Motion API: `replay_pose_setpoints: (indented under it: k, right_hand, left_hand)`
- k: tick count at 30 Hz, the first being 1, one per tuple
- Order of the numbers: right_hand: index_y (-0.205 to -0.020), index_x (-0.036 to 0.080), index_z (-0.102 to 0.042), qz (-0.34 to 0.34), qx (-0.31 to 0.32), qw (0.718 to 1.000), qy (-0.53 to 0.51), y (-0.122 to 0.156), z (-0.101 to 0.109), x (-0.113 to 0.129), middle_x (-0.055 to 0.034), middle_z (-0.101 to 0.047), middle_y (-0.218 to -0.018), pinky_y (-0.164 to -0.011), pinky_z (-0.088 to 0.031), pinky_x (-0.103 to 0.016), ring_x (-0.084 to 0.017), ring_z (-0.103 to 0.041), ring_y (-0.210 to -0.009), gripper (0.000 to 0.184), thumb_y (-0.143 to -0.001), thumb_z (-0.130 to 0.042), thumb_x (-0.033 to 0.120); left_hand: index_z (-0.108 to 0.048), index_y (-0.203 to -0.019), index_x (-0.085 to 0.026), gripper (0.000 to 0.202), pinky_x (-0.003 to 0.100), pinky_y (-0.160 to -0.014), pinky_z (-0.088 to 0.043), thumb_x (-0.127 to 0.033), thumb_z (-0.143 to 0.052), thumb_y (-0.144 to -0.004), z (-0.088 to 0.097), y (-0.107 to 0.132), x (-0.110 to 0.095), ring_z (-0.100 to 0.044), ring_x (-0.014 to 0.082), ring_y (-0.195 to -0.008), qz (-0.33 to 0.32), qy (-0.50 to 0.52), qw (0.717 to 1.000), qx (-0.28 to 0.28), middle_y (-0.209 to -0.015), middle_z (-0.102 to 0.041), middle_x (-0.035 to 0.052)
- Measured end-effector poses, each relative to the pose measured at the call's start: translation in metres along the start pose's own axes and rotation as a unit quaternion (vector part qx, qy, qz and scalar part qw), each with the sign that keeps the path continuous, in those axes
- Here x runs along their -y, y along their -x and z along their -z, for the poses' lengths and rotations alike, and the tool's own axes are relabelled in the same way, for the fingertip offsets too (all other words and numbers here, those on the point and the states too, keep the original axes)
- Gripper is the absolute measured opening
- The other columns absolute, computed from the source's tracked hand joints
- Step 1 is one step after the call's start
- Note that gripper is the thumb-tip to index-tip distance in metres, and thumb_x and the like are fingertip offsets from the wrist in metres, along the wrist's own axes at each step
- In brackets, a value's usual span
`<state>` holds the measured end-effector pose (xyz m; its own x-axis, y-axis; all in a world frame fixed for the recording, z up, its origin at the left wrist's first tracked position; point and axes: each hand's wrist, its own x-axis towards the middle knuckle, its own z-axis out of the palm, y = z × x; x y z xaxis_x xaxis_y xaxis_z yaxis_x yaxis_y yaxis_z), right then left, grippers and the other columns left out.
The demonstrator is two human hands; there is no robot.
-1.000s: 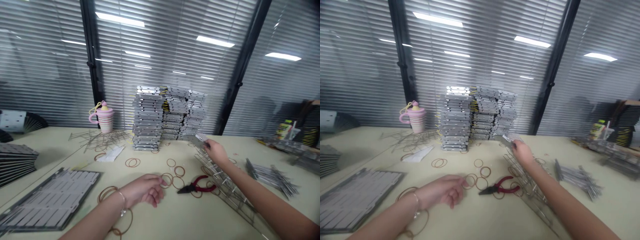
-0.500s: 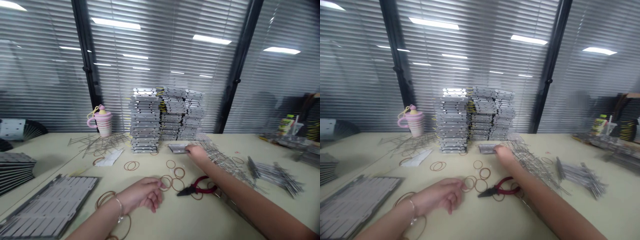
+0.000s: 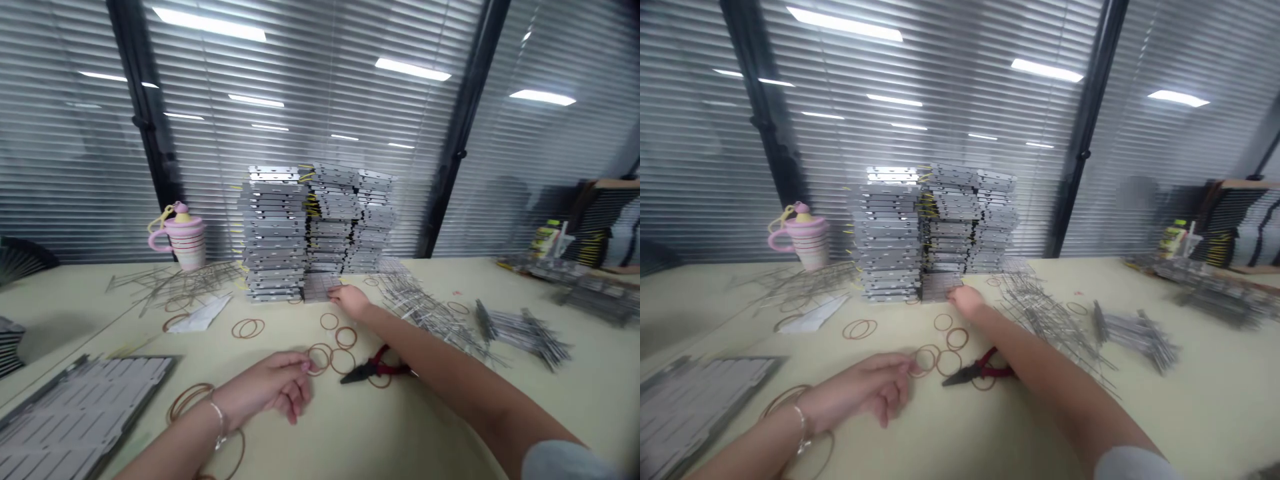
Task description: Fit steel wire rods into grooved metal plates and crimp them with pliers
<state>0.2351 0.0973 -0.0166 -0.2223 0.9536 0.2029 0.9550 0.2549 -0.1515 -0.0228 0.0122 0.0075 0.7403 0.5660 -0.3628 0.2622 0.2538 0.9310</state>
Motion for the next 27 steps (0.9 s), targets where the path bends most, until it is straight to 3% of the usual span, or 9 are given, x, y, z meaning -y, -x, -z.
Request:
replay_pose_setpoints:
  k: [4, 7, 9, 11, 13, 19, 21, 24, 27]
  right_hand:
    - [-0.12, 0.018, -0.052, 0.031, 0.048, 0.998, -0.006, 0.015, 0.027, -0.015, -0.009, -0.051, -0.126, -0.091, -0.047, -0.045, -0.022, -0.054, -0.108, 0.034, -0.091, -0.053, 0.035]
    - [-0.121, 0.019, -0.054, 0.032, 0.104, 0.994, -0.018, 0.051, 0.062, -0.046, -0.0086, -0.051, -0.13, -0.097, -0.042, -0.047, -0.024, -0.051, -0.115, 0.04, -0.085, -0.062, 0.034]
    - [-0.12, 0.024, -0.059, -0.005, 0.145, 0.989, -0.022, 0.084, 0.082, -0.072, -0.0061, -0.057, -0.125, -0.096, -0.043, -0.037, -0.023, -0.054, -0.113, 0.063, -0.062, -0.08, 0.034]
    - [-0.121, 0.023, -0.06, -0.055, 0.168, 0.984, -0.016, 0.114, 0.095, -0.093, -0.0102, -0.06, -0.122, -0.089, -0.047, -0.038, -0.03, -0.057, -0.109, 0.087, -0.04, -0.088, 0.034]
    - [-0.12, 0.023, -0.061, -0.082, 0.169, 0.982, -0.014, 0.136, 0.1, -0.105, -0.0121, -0.057, -0.126, -0.089, -0.047, -0.041, -0.034, -0.056, -0.111, 0.092, -0.032, -0.088, 0.033]
    - [-0.095, 0.025, -0.072, -0.064, 0.097, 0.993, -0.03, 0.154, 0.079, -0.103, -0.0073, -0.055, -0.129, -0.101, -0.038, -0.039, -0.026, -0.048, -0.122, 0.025, -0.073, -0.066, 0.037]
    - [-0.088, 0.022, -0.072, -0.064, 0.055, 0.996, -0.027, 0.154, 0.07, -0.102, -0.0098, -0.057, -0.126, -0.102, -0.037, -0.04, -0.025, -0.05, -0.119, 0.022, -0.082, -0.054, 0.033]
    - [-0.088, 0.022, -0.072, -0.079, 0.011, 0.997, -0.021, 0.156, 0.063, -0.107, -0.01, -0.051, -0.134, -0.104, -0.032, -0.047, -0.028, -0.044, -0.124, 0.026, -0.085, -0.049, 0.033]
    - [-0.104, 0.025, -0.069, -0.095, 0.006, 0.995, -0.03, 0.167, 0.069, -0.114, -0.007, -0.049, -0.137, -0.105, -0.032, -0.047, -0.028, -0.042, -0.127, 0.034, -0.089, -0.041, 0.037]
  left_hand:
    - [-0.054, -0.096, -0.015, 0.04, 0.024, -0.055, -0.048, -0.044, -0.065, -0.071, -0.001, 0.002, -0.002, -0.055, 0.0103, -0.056, 0.002, -0.021, 1.0, -0.002, -0.071, -0.061, 0.0007]
    - [-0.054, -0.097, -0.015, 0.041, 0.025, -0.055, -0.048, -0.046, -0.063, -0.073, -0.002, 0.003, -0.002, -0.055, 0.0108, -0.057, 0.006, -0.034, 0.999, -0.002, -0.071, -0.061, 0.0006]
    - [-0.054, -0.098, -0.015, 0.042, 0.026, -0.056, -0.048, -0.047, -0.063, -0.073, -0.003, 0.004, -0.003, -0.056, 0.0115, -0.057, 0.003, -0.046, 0.999, -0.004, -0.072, -0.061, 0.0006]
    - [-0.054, -0.099, -0.014, 0.043, 0.026, -0.056, -0.048, -0.048, -0.063, -0.073, -0.003, 0.004, -0.002, -0.056, 0.012, -0.058, -0.004, -0.057, 0.998, 0.0, -0.072, -0.06, 0.0008]
    - [-0.054, -0.101, -0.014, 0.046, 0.027, -0.056, -0.048, -0.05, -0.063, -0.073, -0.004, 0.003, -0.002, -0.056, 0.0121, -0.057, -0.006, -0.065, 0.998, 0.002, -0.072, -0.06, 0.0007]
    - [-0.055, -0.105, -0.013, 0.049, 0.029, -0.057, -0.048, -0.052, -0.061, -0.076, -0.009, 0.011, -0.004, -0.057, 0.0139, -0.058, -0.035, -0.074, 0.996, -0.019, -0.073, -0.06, 0.0019]
    - [-0.057, -0.105, -0.014, 0.045, 0.031, -0.06, -0.049, -0.052, -0.057, -0.08, -0.007, 0.027, -0.01, -0.059, 0.0171, -0.063, -0.077, -0.103, 0.99, -0.053, -0.076, -0.061, 0.0041]
    - [-0.062, -0.102, -0.019, 0.036, 0.032, -0.077, -0.048, -0.049, -0.053, -0.083, 0.014, 0.067, -0.023, -0.06, 0.023, -0.089, -0.13, -0.238, 0.945, -0.181, -0.094, -0.064, 0.0072]
    - [-0.061, -0.107, -0.024, 0.035, 0.036, -0.098, -0.037, -0.045, -0.059, -0.079, 0.063, 0.116, -0.039, -0.053, 0.0235, -0.105, -0.121, -0.438, 0.797, -0.398, -0.116, -0.059, 0.0001]
